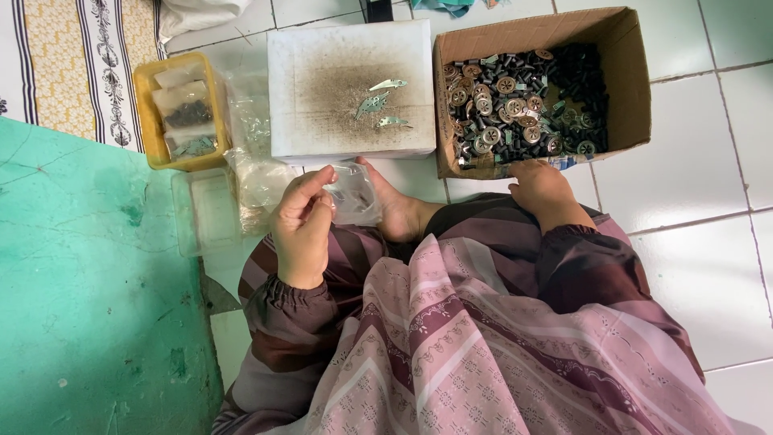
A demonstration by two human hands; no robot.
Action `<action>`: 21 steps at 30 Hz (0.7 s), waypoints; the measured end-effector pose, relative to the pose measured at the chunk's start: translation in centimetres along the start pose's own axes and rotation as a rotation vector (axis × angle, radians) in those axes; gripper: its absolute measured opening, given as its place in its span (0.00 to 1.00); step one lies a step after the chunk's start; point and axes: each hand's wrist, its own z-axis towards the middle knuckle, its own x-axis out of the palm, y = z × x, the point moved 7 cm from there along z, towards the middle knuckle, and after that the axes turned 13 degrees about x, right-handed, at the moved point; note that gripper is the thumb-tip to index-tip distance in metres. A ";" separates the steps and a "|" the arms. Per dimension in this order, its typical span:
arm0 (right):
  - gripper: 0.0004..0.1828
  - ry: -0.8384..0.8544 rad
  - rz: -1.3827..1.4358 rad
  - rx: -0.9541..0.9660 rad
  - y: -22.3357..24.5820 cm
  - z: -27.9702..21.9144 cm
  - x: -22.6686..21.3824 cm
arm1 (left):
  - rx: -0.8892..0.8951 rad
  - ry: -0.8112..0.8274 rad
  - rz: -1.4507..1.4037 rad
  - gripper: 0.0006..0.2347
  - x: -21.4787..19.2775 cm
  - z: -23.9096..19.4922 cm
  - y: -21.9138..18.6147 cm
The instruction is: The person sits on the floor and sorts small metal hardware pieces from a cardboard box onto a white board. They then place the sorted pieces into a clear plastic bag and set it aside.
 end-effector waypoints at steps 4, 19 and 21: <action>0.13 -0.103 -0.127 -0.041 0.7 0.4 0.3 | 0.005 -0.002 0.012 0.20 0.1 0.1 -0.8; 0.19 -0.145 0.316 -0.046 12.3 0.8 -9.3 | -0.024 0.057 0.167 0.22 0.1 0.5 -0.4; 0.15 -0.181 0.444 -0.253 16.7 1.8 -10.7 | 0.067 0.103 0.156 0.22 0.4 0.6 -1.1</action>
